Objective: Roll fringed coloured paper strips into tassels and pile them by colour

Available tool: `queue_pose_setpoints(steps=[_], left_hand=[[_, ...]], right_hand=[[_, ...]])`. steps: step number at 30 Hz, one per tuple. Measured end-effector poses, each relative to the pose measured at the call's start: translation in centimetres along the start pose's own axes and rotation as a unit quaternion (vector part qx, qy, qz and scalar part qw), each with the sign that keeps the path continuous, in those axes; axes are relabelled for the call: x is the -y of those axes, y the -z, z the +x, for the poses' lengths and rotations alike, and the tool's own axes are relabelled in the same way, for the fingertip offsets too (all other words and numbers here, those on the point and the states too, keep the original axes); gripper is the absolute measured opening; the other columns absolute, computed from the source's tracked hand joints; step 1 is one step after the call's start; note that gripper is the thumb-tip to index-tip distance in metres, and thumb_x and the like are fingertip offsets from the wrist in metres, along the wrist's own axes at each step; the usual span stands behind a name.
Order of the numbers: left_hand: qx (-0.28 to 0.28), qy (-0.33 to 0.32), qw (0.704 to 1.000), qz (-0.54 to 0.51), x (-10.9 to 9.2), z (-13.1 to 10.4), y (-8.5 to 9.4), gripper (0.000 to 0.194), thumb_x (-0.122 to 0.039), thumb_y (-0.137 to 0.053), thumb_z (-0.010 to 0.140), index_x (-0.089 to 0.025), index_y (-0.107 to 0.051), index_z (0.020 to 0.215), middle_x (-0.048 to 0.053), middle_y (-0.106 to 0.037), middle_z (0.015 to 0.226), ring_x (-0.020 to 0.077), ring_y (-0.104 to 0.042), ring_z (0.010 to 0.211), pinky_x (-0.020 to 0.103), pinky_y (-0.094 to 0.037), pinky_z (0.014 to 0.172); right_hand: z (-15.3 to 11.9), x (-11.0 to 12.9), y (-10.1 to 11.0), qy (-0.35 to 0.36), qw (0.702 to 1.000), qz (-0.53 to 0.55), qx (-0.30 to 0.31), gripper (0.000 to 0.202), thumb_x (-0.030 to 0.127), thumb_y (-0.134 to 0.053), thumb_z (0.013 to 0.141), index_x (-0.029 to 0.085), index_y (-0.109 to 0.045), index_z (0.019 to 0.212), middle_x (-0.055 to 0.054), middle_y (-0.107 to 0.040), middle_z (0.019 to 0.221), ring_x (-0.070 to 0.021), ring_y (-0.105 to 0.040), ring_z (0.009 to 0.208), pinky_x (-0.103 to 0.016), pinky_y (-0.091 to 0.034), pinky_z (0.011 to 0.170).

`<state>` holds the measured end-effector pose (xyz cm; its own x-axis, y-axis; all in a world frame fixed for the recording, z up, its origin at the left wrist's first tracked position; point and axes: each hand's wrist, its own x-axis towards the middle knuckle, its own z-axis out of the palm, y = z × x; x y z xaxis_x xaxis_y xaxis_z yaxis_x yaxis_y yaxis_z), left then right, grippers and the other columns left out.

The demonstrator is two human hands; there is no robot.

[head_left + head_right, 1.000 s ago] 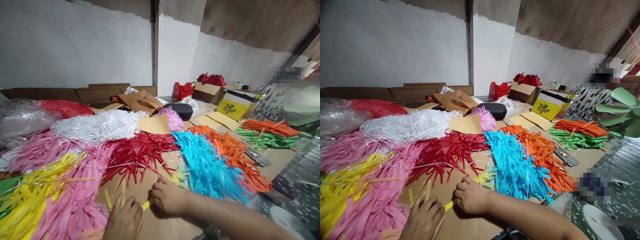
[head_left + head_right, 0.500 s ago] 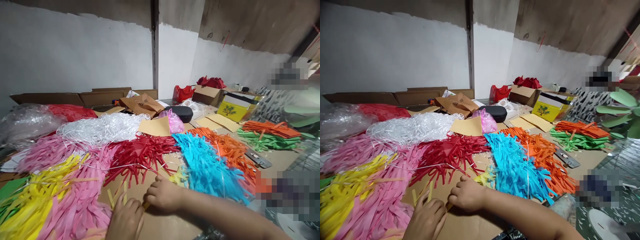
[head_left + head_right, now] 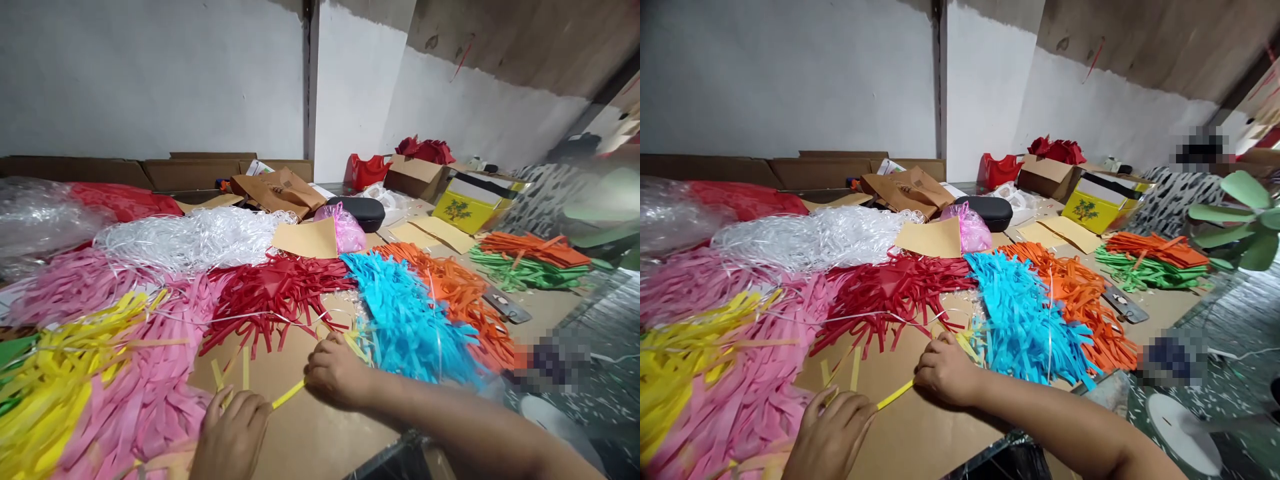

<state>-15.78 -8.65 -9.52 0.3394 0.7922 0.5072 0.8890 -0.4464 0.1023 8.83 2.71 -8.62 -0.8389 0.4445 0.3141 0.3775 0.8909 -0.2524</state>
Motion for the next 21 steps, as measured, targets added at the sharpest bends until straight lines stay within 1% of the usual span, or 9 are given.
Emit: queue_pose_setpoints(steps=[2,4,7,10,12,14,17,18,21], left_hand=[[0.017,0.023,0.999,-0.026,0.6,-0.2,0.0,0.018,-0.016,-0.054,0.094,-0.027,-0.069,0.091,-0.006,-0.072,0.083,0.0167,-0.065,0.080,0.038,-0.033,0.090],[0.034,0.074,0.995,-0.050,1.1,-0.4,-0.2,0.008,-0.023,-0.063,0.091,-0.027,-0.068,0.088,-0.007,-0.071,0.082,0.0166,-0.065,0.080,0.036,-0.034,0.085],[0.075,0.143,0.984,-0.076,1.2,-0.4,-0.7,0.012,-0.029,-0.061,0.092,-0.027,-0.069,0.083,-0.005,-0.071,0.082,0.0198,-0.065,0.083,0.038,-0.035,0.084],[0.120,0.160,0.979,-0.045,0.6,0.3,-0.3,0.020,-0.028,-0.054,0.093,-0.025,-0.068,0.080,-0.001,-0.070,0.081,0.0234,-0.064,0.085,0.041,-0.036,0.083],[0.130,0.160,0.978,-0.014,0.2,1.1,0.3,0.019,-0.022,-0.052,0.091,-0.024,-0.068,0.080,0.000,-0.071,0.083,0.0240,-0.063,0.086,0.043,-0.036,0.084],[0.131,0.115,0.985,0.004,-0.3,1.7,0.7,0.023,-0.013,-0.052,0.087,-0.027,-0.070,0.090,-0.002,-0.073,0.088,0.0223,-0.063,0.089,0.044,-0.035,0.089],[0.096,0.007,0.995,0.033,-1.1,2.1,0.4,0.041,-0.004,-0.052,0.079,-0.032,-0.072,0.100,-0.004,-0.075,0.091,0.0200,-0.062,0.090,0.046,-0.030,0.099],[0.072,-0.011,0.997,0.040,-1.3,2.1,0.1,0.039,-0.004,-0.053,0.077,-0.031,-0.073,0.097,-0.003,-0.075,0.089,0.0204,-0.062,0.087,0.047,-0.030,0.101],[-0.007,-0.009,0.999,0.030,-1.9,2.7,-1.2,0.028,-0.008,-0.052,0.081,-0.026,-0.073,0.087,-0.001,-0.074,0.081,0.0202,-0.061,0.078,0.048,-0.030,0.105]], right_hand=[[0.2,-0.4,0.1,-0.076,0.995,0.062,0.035,0.006,0.030,-0.077,0.093,0.024,-0.077,0.091,0.001,-0.078,0.096,-0.0186,-0.062,0.097,-0.038,-0.030,0.089],[0.7,-0.5,0.4,-0.116,0.989,0.075,0.055,0.010,0.032,-0.083,0.087,0.024,-0.078,0.086,0.002,-0.078,0.092,-0.0174,-0.063,0.094,-0.034,-0.033,0.085],[1.6,-0.3,1.1,-0.140,0.985,0.061,0.078,0.009,0.031,-0.082,0.087,0.023,-0.079,0.085,0.003,-0.077,0.090,-0.0176,-0.062,0.091,-0.032,-0.034,0.078],[2.6,0.3,1.8,-0.164,0.981,0.032,0.100,0.007,0.028,-0.080,0.082,0.022,-0.077,0.082,0.000,-0.076,0.087,-0.0214,-0.060,0.088,-0.035,-0.030,0.073],[3.0,0.6,2.2,-0.165,0.980,0.017,0.112,0.007,0.027,-0.079,0.078,0.022,-0.076,0.082,-0.001,-0.075,0.086,-0.0222,-0.059,0.086,-0.036,-0.028,0.072],[3.2,0.8,2.2,-0.121,0.985,0.005,0.120,0.006,0.025,-0.076,0.081,0.024,-0.075,0.087,0.000,-0.075,0.089,-0.0215,-0.058,0.087,-0.037,-0.028,0.075],[2.9,0.9,1.7,0.011,0.995,-0.040,0.091,0.005,0.026,-0.068,0.090,0.023,-0.072,0.089,0.000,-0.075,0.088,-0.0203,-0.057,0.087,-0.039,-0.028,0.080],[2.7,0.8,1.4,0.053,0.994,-0.066,0.067,0.010,0.028,-0.066,0.093,0.021,-0.070,0.087,-0.001,-0.073,0.085,-0.0202,-0.056,0.085,-0.040,-0.028,0.080],[2.7,0.8,0.1,0.139,0.979,-0.151,0.002,0.019,0.026,-0.061,0.097,0.016,-0.067,0.082,-0.003,-0.069,0.078,-0.0201,-0.054,0.079,-0.041,-0.031,0.082]])
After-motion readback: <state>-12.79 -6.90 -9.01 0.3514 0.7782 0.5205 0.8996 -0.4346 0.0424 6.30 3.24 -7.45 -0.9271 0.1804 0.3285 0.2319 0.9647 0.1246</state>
